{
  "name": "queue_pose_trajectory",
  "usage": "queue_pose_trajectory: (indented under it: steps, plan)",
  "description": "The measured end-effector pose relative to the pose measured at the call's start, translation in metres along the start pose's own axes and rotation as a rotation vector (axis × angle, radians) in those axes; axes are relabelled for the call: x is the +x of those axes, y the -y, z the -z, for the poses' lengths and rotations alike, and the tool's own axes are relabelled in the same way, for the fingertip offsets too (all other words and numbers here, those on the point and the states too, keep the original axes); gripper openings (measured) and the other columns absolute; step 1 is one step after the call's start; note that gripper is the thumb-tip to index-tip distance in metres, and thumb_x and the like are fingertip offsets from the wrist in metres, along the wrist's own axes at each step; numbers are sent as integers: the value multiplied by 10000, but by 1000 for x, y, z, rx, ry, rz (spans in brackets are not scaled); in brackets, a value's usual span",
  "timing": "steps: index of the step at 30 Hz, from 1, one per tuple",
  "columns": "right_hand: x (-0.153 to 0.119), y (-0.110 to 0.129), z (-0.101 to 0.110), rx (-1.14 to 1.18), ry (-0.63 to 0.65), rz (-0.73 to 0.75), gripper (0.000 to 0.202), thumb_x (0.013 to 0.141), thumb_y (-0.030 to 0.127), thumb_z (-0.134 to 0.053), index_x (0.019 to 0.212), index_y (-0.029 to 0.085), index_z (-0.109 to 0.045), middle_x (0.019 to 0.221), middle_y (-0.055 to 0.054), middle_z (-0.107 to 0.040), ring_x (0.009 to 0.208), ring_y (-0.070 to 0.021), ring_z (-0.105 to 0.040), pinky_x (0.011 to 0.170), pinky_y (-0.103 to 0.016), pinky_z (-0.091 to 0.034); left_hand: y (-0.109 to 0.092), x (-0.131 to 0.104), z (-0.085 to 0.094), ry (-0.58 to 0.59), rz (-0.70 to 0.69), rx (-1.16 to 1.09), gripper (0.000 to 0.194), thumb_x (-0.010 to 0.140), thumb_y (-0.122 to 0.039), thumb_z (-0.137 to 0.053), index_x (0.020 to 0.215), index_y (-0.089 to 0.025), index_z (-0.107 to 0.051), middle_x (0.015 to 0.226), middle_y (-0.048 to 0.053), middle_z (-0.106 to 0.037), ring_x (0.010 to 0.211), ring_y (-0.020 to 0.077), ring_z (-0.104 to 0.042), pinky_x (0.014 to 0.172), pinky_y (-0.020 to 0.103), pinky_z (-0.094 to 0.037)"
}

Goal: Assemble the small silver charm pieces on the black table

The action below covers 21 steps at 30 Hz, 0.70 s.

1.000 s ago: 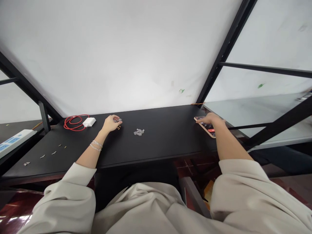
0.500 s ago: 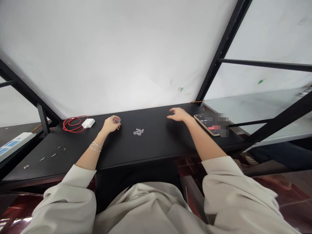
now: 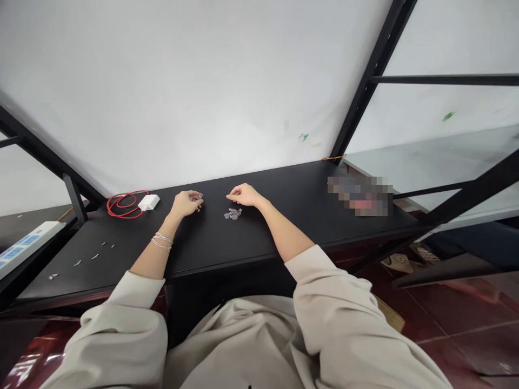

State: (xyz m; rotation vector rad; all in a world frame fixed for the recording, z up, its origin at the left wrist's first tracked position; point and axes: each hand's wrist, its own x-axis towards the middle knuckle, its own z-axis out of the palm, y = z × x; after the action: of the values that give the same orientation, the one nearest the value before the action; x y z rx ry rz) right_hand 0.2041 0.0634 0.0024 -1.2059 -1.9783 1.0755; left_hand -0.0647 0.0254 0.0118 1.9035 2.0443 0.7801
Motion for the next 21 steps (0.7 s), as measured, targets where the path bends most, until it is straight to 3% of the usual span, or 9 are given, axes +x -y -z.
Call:
queue_pose_trajectory:
  steps: [4, 11, 21]
  plan:
    - [-8, -2, 5, 98, -5, -26, 153, 871, 288, -766, 848, 137, -752, 754, -63, -739, 649, -135, -634, 645, -246, -500, 3, 0, 0, -4, -2, -15, 261, 816, -203, -745, 1075, -202, -775, 1048, 58, -796, 990, 216, -746, 891, 297, -567]
    - [-10, 7, -2, 32, 10, -20, 129, 883, 263, -741, 864, 138, -764, 807, -77, -760, 670, -140, -643, 612, -235, -479, 4, 1, 2, -31, 40, 57, 199, 817, -296, -777, 984, -204, -720, 983, 47, -777, 956, 222, -727, 842, 309, -548]
    - [-11, 8, -1, -24, 17, -24, 143, 888, 275, -728, 894, 138, -772, 843, -81, -775, 716, -150, -663, 659, -239, -495, 5, 1, 5, -26, 60, 19, 207, 815, -227, -773, 1005, -218, -691, 973, 36, -790, 1041, 228, -715, 901, 318, -530]
